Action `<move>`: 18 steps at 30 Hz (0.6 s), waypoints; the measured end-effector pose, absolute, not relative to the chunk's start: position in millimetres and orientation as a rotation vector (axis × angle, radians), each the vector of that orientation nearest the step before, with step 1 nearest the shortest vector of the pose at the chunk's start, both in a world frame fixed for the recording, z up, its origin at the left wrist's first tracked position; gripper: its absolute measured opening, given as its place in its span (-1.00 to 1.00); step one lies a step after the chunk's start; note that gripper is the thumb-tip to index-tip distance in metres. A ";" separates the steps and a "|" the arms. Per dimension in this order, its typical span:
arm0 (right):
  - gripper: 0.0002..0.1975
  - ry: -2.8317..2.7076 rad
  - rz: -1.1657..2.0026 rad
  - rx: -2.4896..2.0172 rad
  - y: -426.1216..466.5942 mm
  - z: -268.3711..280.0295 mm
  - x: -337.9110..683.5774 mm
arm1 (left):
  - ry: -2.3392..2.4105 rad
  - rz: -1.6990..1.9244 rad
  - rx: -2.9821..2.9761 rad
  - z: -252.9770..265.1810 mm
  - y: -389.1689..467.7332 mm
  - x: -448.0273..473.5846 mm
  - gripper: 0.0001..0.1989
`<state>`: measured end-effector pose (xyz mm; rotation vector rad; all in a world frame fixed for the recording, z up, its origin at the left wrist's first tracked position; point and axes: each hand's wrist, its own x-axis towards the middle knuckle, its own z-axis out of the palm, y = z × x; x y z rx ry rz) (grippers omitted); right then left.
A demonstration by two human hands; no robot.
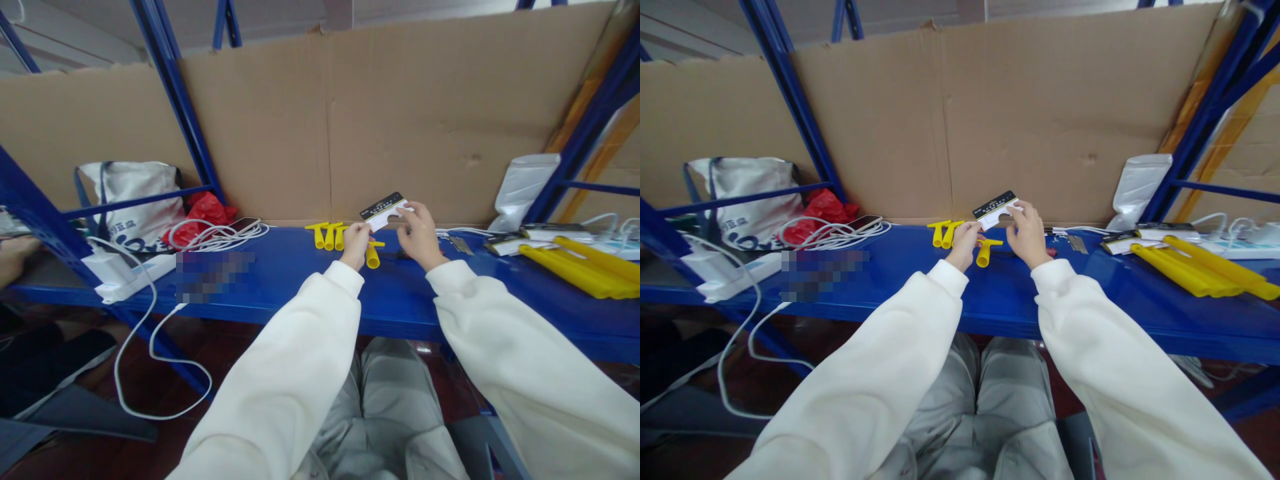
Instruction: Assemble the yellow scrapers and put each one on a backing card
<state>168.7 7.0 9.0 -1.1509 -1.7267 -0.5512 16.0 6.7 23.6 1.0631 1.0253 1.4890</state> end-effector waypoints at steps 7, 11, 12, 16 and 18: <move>-0.66 -1.539 -0.234 -1.235 15.4 8.3 181.5 | 1.048 1.517 1.024 21.4 9.3 14.5 -0.85; -0.62 -1.428 0.056 -1.261 19.0 7.8 179.8 | 1.069 1.538 1.008 20.2 11.3 14.2 -0.88; -0.62 -1.406 0.113 -1.254 19.4 8.2 178.8 | 1.069 1.536 1.010 19.9 11.7 14.1 -0.89; -0.60 -1.359 0.305 -1.176 18.7 10.0 174.7 | 1.058 1.525 1.021 19.3 11.6 13.7 -0.87; -0.55 -1.357 0.391 -1.116 17.5 10.2 172.9 | 1.058 1.529 1.015 19.1 11.6 13.5 -0.85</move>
